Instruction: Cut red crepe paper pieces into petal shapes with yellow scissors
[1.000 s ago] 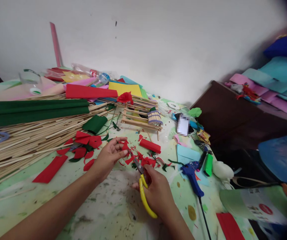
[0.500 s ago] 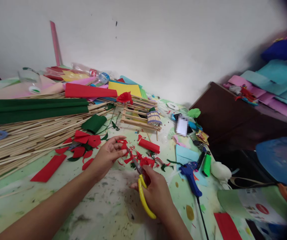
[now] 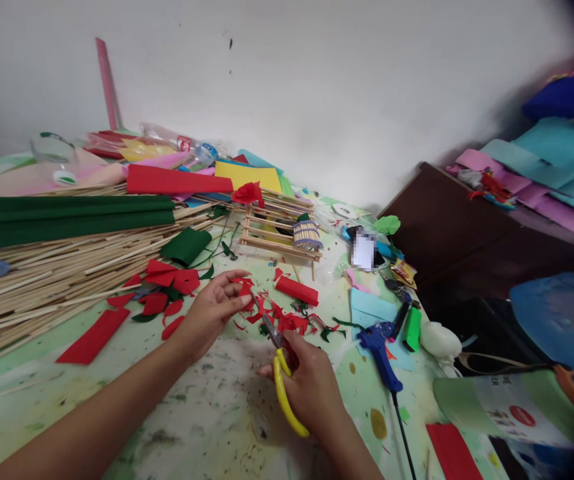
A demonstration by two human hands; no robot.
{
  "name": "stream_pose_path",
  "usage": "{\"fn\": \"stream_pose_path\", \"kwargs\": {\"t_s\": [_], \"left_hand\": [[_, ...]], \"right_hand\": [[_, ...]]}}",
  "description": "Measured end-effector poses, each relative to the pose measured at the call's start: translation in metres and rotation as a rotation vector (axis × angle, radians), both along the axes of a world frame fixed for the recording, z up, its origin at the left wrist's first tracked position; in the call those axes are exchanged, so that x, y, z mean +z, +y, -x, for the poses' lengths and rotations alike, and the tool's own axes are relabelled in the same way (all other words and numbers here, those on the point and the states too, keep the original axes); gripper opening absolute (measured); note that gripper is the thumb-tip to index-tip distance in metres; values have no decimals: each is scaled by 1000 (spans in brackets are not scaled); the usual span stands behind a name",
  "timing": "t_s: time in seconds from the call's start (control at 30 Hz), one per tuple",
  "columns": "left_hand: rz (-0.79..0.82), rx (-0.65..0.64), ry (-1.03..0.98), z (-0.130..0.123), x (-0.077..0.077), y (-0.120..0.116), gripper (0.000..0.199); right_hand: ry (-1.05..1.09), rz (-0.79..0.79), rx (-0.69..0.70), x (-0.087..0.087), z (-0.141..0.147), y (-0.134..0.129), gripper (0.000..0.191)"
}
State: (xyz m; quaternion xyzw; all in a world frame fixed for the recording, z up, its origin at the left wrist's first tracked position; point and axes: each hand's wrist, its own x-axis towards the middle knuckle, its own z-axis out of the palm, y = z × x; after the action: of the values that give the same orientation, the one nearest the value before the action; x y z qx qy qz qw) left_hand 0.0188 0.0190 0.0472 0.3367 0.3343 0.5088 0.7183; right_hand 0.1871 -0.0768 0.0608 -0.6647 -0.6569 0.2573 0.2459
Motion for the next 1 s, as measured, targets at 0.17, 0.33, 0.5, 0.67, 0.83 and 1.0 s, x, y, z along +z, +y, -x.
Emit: {"fn": "stream_pose_path", "kwargs": {"t_s": [0.17, 0.33, 0.5, 0.67, 0.83, 1.0], "left_hand": [[7, 26, -12, 0, 0, 0, 45], [6, 36, -10, 0, -2, -1, 44], [13, 34, -21, 1, -2, -1, 44], [13, 36, -30, 0, -2, -1, 43], [9, 33, -25, 0, -2, -1, 41], [8, 32, -10, -2, -1, -3, 40]], "right_hand": [[-18, 9, -5, 1, 1, 0, 22], [-37, 13, -8, 0, 0, 1, 25], [-45, 9, 3, -2, 0, 1, 25], [-43, 11, 3, -2, 1, 0, 23], [-45, 12, 11, 0, 1, 0, 22], [-55, -6, 7, 0, 1, 0, 22]]}}
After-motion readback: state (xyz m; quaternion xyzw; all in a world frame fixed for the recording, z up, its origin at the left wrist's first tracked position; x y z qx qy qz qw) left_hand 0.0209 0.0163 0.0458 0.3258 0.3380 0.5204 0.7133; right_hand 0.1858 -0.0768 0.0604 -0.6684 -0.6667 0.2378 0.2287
